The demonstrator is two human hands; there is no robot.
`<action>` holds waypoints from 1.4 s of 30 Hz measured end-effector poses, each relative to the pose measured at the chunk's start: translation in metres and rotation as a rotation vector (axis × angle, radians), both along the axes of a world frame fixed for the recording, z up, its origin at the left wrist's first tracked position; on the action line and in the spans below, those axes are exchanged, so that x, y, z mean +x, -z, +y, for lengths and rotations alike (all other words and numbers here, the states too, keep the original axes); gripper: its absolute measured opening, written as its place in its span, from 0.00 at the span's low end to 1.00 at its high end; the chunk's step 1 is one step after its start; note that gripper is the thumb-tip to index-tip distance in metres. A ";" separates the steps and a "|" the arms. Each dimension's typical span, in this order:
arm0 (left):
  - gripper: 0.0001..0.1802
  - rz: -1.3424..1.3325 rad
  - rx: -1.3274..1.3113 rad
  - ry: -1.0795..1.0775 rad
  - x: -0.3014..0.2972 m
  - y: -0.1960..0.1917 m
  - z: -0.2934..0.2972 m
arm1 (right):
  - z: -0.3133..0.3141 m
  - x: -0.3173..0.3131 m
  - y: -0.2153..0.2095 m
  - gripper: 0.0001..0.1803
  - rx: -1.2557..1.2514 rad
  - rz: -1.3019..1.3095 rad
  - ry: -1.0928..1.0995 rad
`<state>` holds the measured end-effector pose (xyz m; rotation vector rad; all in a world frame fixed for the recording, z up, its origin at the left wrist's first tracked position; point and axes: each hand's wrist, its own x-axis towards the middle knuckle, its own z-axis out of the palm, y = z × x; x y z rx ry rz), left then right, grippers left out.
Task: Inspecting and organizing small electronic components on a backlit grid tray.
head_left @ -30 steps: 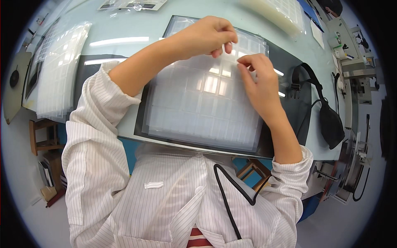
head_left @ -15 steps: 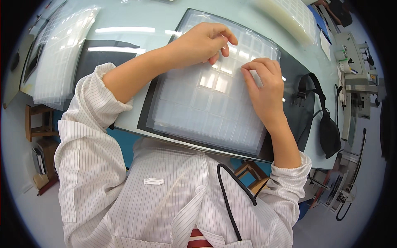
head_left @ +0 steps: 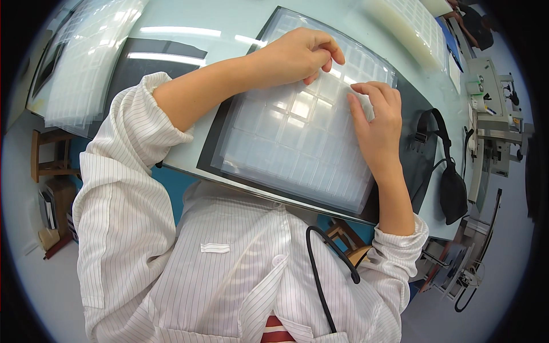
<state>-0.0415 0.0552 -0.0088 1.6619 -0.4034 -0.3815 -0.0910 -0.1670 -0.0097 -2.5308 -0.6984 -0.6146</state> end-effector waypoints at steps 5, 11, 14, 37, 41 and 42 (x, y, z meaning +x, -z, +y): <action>0.15 0.017 0.006 -0.004 0.000 -0.002 0.000 | -0.001 0.000 -0.002 0.06 -0.044 0.027 -0.027; 0.14 -0.008 0.008 -0.003 -0.001 -0.001 -0.001 | -0.001 0.001 0.001 0.05 -0.029 -0.019 -0.028; 0.13 -0.020 0.025 0.004 -0.001 -0.002 -0.001 | -0.002 0.004 0.001 0.05 -0.028 -0.004 -0.031; 0.13 -0.009 -0.059 -0.109 0.007 0.000 0.026 | 0.029 0.006 -0.001 0.05 -0.092 0.051 -0.027; 0.13 -0.004 -0.009 -0.104 0.007 -0.001 0.025 | 0.027 0.005 0.001 0.05 -0.097 -0.028 -0.022; 0.13 -0.002 -0.007 -0.103 0.007 -0.001 0.025 | 0.027 0.005 0.002 0.05 -0.101 -0.048 -0.037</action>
